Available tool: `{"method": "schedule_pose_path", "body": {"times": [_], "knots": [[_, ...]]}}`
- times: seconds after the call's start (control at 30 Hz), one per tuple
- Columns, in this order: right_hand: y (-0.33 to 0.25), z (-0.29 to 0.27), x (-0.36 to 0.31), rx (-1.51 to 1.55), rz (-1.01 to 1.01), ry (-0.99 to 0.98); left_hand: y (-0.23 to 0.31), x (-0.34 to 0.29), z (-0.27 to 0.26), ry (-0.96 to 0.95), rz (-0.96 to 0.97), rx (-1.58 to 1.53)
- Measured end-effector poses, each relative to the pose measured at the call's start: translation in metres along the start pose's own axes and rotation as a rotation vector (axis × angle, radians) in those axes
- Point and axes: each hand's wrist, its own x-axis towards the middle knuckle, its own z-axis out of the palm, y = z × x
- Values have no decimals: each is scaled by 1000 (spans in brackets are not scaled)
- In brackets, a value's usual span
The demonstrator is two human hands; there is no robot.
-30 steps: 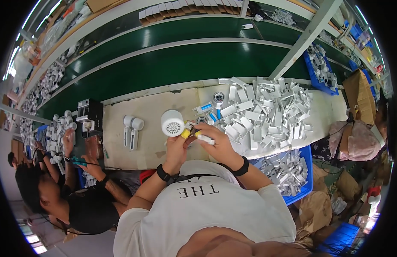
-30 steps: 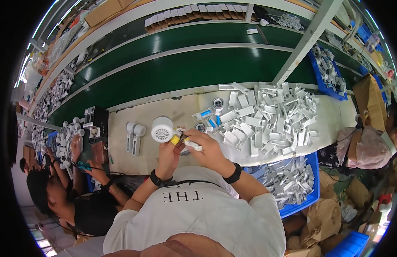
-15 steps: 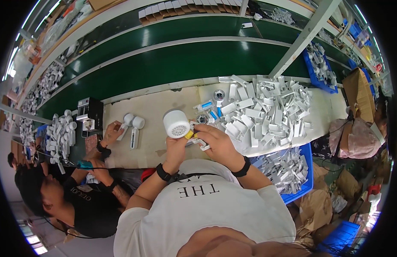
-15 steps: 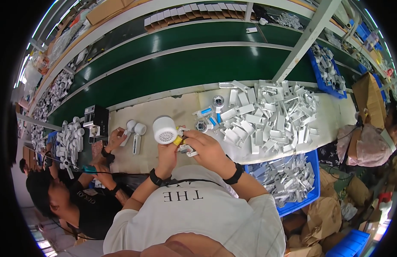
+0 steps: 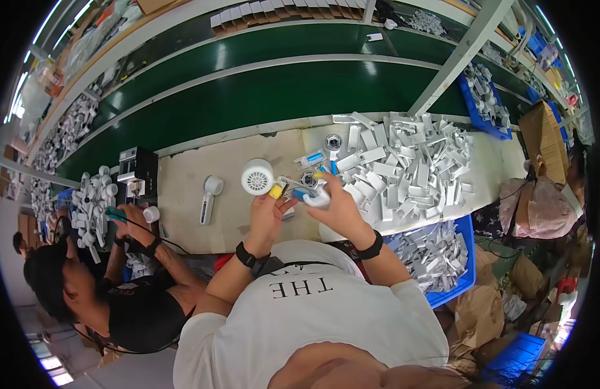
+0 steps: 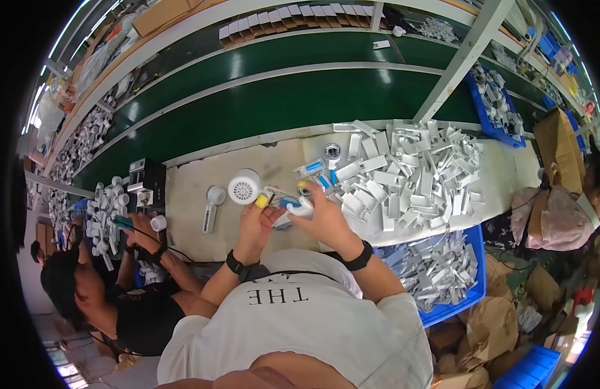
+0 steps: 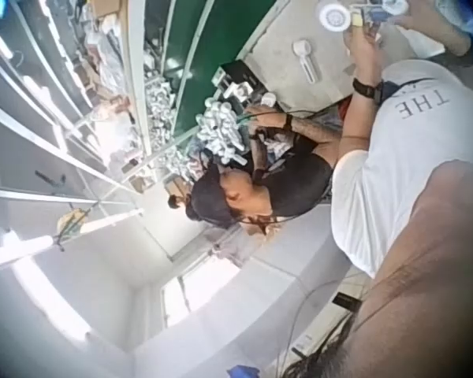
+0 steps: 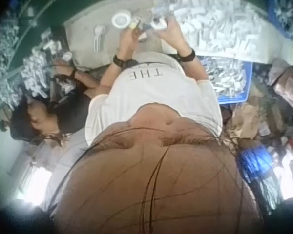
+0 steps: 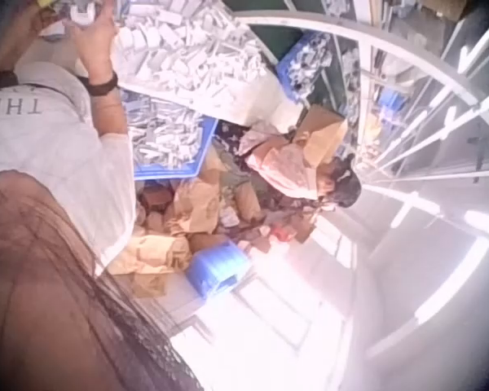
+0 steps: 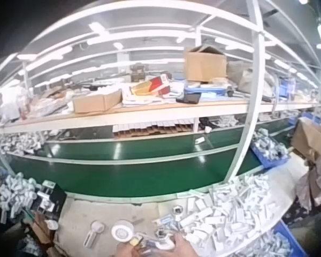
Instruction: The person assembles handheld fans by joining a fan head to a handle, inserting a battery, and snapping a back cover into place. They repeat this process multiple times, placing each finished fan on the table.
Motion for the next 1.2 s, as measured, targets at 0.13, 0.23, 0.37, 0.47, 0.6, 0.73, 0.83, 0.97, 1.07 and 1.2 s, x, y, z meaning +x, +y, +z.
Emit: {"method": "schedule_pose_path", "body": {"times": [0.13, 0.23, 0.37, 0.47, 0.6, 0.73, 0.83, 0.97, 1.07, 1.2], "knots": [[-8, 6, 0, -203, -66, -198, -3, -1, 0, 32, 36, -6], [-16, 7, 12, -400, -357, 7, -9, -2, -5, 9, 81, 68], [-21, 11, 21, -325, -319, 12, -16, -6, -6, 68, 47, 69], [-12, 20, 22, -131, -134, -207, -16, -11, -4, 10, 27, 44], [-11, 27, 25, -36, -99, -237, -20, -14, -7, 70, 47, 261], [-20, 29, 30, -50, -97, -184, -11, -7, -5, 59, 199, 376], [-24, 20, 29, 54, -166, -205, -1, -2, -6, -1, 203, 271], [3, 15, 9, 406, 44, -315, 6, -5, 2, -12, 106, 64], [-1, 18, -1, 415, 190, -199, -2, 1, -6, -25, 233, 111], [5, 20, -7, 811, 512, -296, 8, 4, 0, -15, 192, 110]]}}
